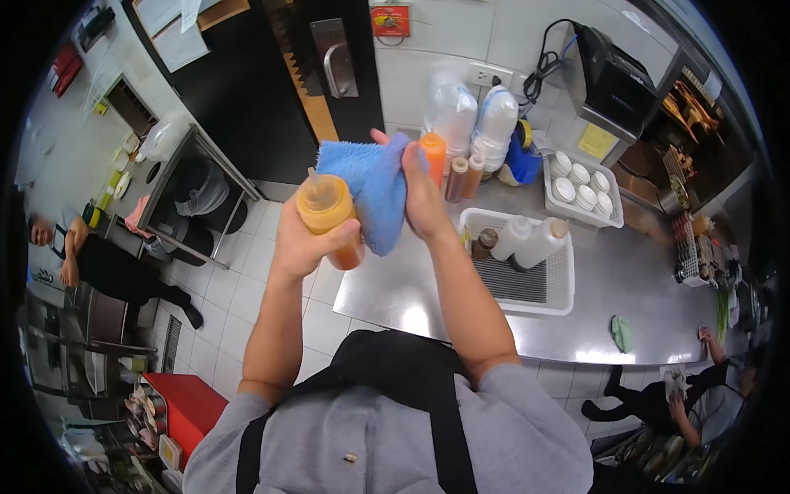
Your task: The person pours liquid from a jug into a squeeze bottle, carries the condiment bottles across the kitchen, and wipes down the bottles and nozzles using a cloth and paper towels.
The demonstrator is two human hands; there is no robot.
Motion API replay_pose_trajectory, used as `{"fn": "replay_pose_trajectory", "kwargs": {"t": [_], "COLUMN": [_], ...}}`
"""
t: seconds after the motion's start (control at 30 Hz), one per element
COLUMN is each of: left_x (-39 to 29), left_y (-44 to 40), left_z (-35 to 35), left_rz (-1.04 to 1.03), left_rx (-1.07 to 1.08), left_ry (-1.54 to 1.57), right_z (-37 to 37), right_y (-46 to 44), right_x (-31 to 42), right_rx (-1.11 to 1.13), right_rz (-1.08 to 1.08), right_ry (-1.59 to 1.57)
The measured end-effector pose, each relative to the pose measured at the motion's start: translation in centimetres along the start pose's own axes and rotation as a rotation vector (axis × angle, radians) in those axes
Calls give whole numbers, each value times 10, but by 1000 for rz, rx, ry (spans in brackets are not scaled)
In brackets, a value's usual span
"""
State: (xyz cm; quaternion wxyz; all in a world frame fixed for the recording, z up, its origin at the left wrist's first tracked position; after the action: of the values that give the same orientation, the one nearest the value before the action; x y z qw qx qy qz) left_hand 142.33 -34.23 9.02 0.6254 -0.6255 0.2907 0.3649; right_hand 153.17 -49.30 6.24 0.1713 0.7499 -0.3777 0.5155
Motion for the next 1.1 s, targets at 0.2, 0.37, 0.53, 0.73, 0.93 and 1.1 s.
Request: {"fn": "replay_pose_trajectory", "kwargs": {"t": [0.2, 0.37, 0.53, 0.73, 0.93, 1.1], "left_x": [0, 13, 18, 32, 20, 30], "left_y": [-9, -8, -5, -6, -3, -3], "left_z": [-3, 5, 19, 22, 17, 22], "left_rz": [127, 28, 61, 273, 315, 227], "left_rx": [25, 66, 2, -107, -111, -222], "left_ry": [-115, -171, 30, 398, 409, 159], "right_z": [31, 49, 90, 39, -22, 32], "right_y": [28, 25, 14, 12, 31, 43], "right_x": [-24, -27, -44, -111, -30, -73], "right_rx": [-316, -517, -141, 174, 78, 69], "right_rz": [-256, -218, -245, -217, 193, -3], "right_ry": [-61, 123, -575, -687, 371, -107]}}
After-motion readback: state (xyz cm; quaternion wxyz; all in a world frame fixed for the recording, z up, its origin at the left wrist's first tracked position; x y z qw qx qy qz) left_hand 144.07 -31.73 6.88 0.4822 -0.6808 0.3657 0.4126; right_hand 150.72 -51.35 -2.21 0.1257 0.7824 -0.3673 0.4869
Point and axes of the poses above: each hand's wrist, its own y-axis away from the middle knuckle, its own z-axis out of the back of the hand, x = y × z, the point moved 2 cm from there along -y, towards the middle knuckle, and after that the axes turned 14 degrees about -z, right-handed, at the moved point
